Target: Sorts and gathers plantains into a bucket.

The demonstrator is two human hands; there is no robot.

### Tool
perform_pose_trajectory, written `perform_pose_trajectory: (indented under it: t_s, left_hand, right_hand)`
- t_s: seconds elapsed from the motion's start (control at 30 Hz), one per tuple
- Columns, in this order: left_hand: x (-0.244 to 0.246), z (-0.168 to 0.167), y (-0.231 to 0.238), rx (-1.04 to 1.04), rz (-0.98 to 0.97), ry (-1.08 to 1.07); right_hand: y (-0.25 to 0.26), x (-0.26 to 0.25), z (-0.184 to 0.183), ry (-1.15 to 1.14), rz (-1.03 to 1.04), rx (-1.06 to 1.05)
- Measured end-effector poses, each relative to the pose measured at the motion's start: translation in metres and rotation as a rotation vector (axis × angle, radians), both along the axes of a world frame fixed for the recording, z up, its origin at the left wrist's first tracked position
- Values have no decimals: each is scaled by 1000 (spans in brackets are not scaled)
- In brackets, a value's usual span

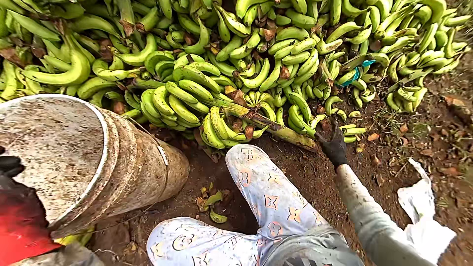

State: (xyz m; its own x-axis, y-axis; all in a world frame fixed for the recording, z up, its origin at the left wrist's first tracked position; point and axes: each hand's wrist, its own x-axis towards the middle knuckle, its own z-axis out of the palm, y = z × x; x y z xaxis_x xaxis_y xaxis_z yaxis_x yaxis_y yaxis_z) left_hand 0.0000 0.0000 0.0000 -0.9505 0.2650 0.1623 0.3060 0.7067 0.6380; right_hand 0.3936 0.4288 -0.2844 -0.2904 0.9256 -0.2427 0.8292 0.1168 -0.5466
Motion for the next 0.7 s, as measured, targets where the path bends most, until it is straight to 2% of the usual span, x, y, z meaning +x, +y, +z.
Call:
perform_pose_trajectory:
  t_s: [0.07, 0.1, 0.17, 0.23, 0.3, 0.37, 0.43, 0.5, 0.6, 0.67, 0.7]
  left_hand:
    - [-1, -28, -13, -329, -112, -107]
    - [-1, -43, -13, -474, -126, -125]
    - [-3, -71, -22, -713, -90, -33]
    - [6, -63, -39, -722, -157, -73]
    - [32, -44, -43, -711, -227, -134]
    - [58, -32, -42, -681, -271, -186]
    - [64, -36, -43, -632, -271, -200]
    - [56, -40, -44, -614, -262, -194]
    - [45, -42, -44, -550, -292, -122]
    - [39, -44, -42, -523, -306, -72]
    - [37, -44, -41, -528, -306, -64]
  right_hand:
    - [16, -71, -21, -132, 218, -77]
    - [20, -92, -28, -205, 257, -129]
    - [29, -111, -33, -316, 275, -178]
    - [40, -106, -35, -243, 268, -211]
    - [53, -95, -19, -6, 152, -260]
    - [46, -90, 9, 152, 26, -247]
    - [24, -92, 53, 228, 10, -169]
    - [-8, -103, 98, 364, 157, -5]
    - [-65, -148, 158, 823, 490, 237]
    - [-108, -191, 203, 1162, 621, 243]
    - [-130, -213, 225, 1303, 638, 158]
